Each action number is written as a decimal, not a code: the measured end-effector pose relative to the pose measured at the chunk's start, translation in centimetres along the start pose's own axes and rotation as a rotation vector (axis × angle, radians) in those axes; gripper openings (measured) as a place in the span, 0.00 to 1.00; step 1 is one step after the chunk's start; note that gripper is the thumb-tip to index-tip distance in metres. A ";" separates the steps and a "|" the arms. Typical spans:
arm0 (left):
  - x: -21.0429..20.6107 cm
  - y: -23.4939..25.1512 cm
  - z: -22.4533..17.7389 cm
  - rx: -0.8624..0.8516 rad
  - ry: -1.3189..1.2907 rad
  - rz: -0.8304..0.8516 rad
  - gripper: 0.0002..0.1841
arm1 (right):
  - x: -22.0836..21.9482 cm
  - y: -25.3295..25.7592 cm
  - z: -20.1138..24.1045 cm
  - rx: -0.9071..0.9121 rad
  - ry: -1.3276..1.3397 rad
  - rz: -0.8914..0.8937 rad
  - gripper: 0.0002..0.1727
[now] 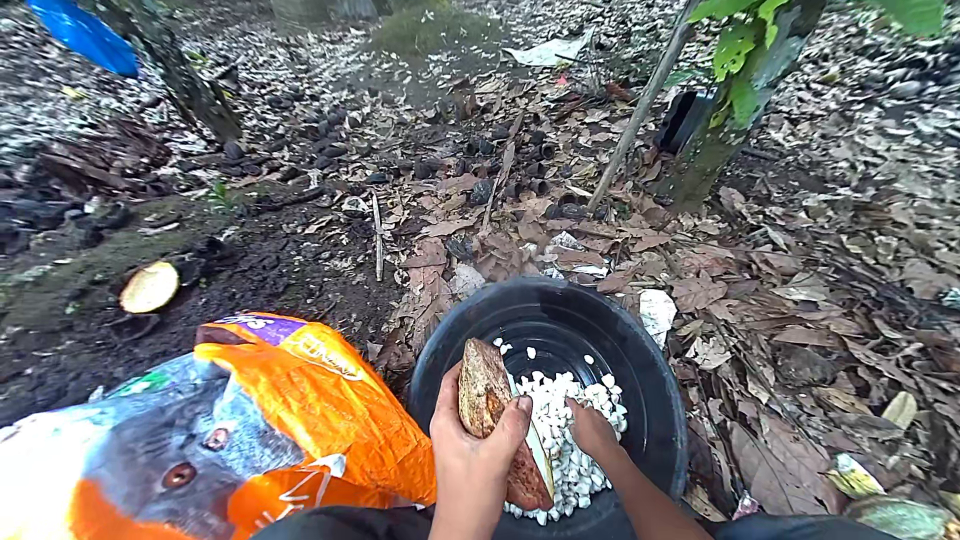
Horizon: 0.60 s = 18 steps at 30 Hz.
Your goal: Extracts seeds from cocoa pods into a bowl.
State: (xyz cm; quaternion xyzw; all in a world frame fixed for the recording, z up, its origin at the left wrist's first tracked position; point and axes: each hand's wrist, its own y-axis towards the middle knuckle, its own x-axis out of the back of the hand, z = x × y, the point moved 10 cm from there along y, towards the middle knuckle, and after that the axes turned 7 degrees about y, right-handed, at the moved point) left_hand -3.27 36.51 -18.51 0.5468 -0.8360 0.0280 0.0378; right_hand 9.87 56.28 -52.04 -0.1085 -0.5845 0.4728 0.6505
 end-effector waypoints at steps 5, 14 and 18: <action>-0.4 0.0 0.9 0.064 0.035 0.003 0.38 | -0.8 0.9 -0.9 -0.087 0.013 0.037 0.31; -1.2 -0.4 -0.6 -0.005 -0.014 0.021 0.39 | 3.5 -1.3 0.5 0.011 0.502 -0.091 0.27; -1.5 -0.6 -1.8 -0.038 -0.053 0.021 0.38 | 8.0 -3.9 2.8 0.124 0.724 -0.185 0.19</action>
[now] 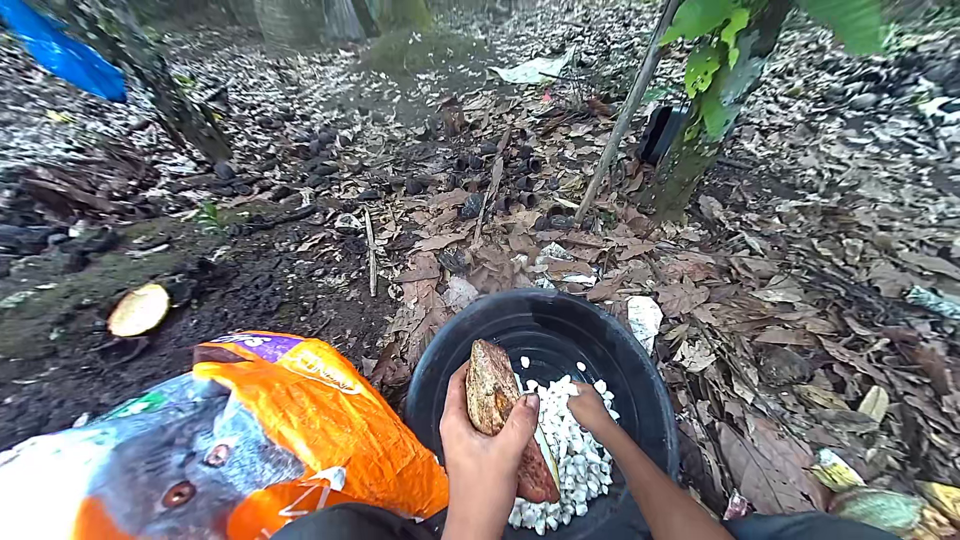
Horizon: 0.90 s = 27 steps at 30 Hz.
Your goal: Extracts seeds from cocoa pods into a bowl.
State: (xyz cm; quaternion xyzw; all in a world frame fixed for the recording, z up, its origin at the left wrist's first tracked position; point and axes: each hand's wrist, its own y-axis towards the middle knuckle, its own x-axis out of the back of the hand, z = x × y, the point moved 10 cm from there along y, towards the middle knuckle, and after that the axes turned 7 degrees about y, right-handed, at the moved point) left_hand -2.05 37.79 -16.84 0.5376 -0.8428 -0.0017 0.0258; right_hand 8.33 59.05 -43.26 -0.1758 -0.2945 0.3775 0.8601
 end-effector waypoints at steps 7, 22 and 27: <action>0.3 0.1 -1.1 -0.008 -0.038 -0.010 0.41 | 7.6 -4.3 7.2 0.017 -0.313 -0.045 0.43; 0.6 0.2 -0.1 -0.042 0.059 -0.034 0.38 | 5.7 -8.9 15.2 0.352 -0.554 0.107 0.22; 0.4 0.2 0.3 -0.035 0.066 -0.022 0.38 | 7.0 -9.0 16.3 0.413 -0.423 -0.012 0.30</action>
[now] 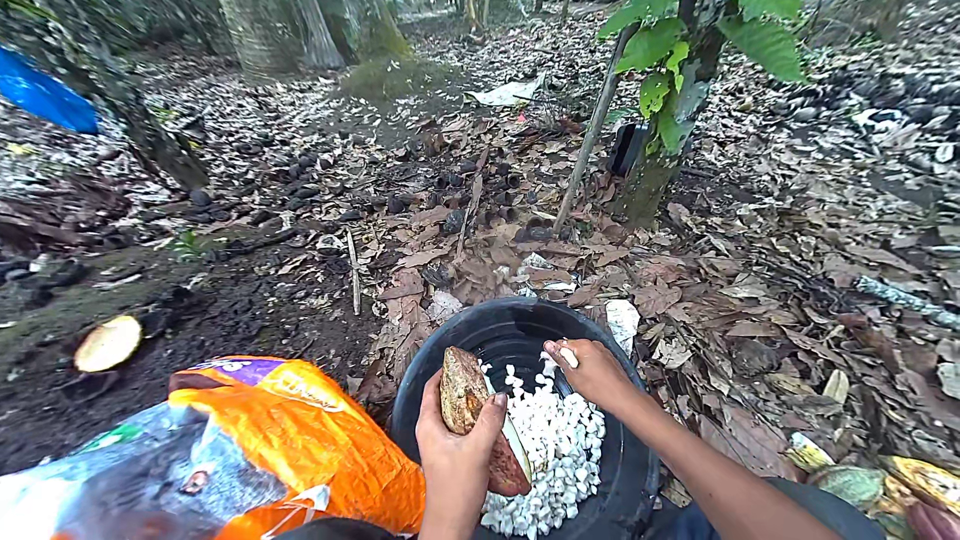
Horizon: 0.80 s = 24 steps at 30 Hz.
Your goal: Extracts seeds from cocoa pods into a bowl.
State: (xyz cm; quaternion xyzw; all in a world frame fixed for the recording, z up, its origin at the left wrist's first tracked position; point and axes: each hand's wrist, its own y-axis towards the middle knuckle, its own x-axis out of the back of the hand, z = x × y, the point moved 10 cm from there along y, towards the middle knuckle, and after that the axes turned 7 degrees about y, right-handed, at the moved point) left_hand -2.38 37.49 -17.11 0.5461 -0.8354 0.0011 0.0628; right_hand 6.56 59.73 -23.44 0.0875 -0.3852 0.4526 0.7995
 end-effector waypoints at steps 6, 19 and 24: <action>0.1 -0.1 0.1 0.015 -0.009 0.004 0.37 | 0.0 -0.2 0.0 -0.041 -0.103 0.030 0.29; -0.1 -0.3 0.4 0.028 0.009 0.018 0.38 | -0.5 -0.2 0.7 -0.038 -0.121 0.006 0.12; -0.3 -0.4 0.5 0.026 0.013 0.021 0.38 | -1.1 -0.4 0.1 -0.107 -0.243 0.094 0.28</action>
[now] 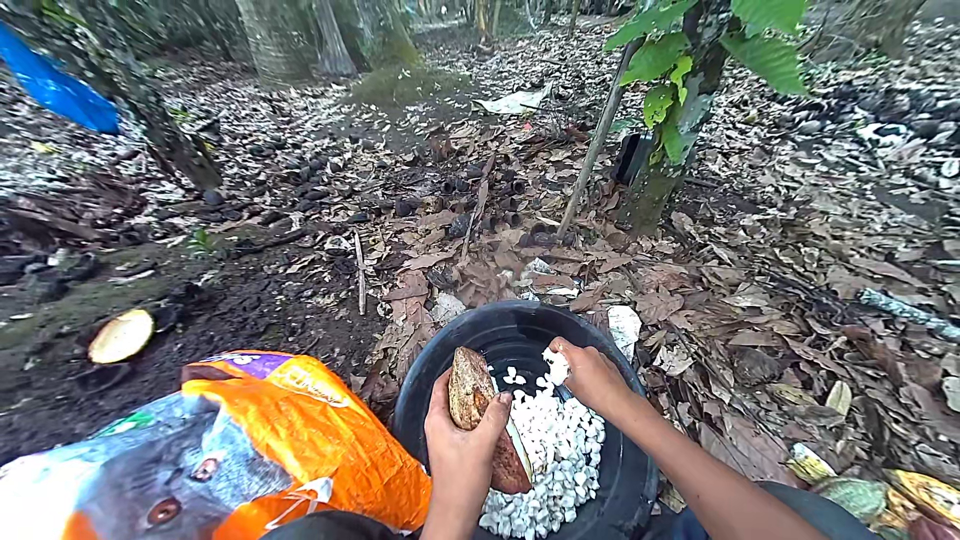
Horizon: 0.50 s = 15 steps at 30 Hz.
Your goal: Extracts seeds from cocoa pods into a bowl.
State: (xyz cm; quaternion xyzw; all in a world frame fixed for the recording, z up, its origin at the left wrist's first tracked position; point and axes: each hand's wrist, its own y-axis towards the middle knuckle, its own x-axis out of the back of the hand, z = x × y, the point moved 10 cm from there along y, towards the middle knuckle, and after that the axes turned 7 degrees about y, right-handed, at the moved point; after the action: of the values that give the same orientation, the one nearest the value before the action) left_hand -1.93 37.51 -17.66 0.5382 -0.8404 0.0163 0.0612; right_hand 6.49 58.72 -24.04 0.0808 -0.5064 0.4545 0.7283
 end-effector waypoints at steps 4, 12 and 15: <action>0.0 0.0 0.0 -0.005 0.009 -0.006 0.39 | 0.0 0.0 -0.3 -0.022 -0.045 0.001 0.22; -0.1 -0.1 0.2 0.001 0.010 0.004 0.38 | -0.2 1.0 -0.7 0.030 0.155 0.024 0.41; 0.0 -0.1 0.1 -0.003 0.011 -0.001 0.38 | -0.5 1.1 -0.4 0.089 0.265 0.083 0.40</action>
State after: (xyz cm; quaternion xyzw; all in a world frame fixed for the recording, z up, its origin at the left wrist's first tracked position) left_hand -1.84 37.50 -17.80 0.5384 -0.8399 0.0179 0.0667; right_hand 5.94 59.33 -24.98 0.0312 -0.3882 0.5130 0.7650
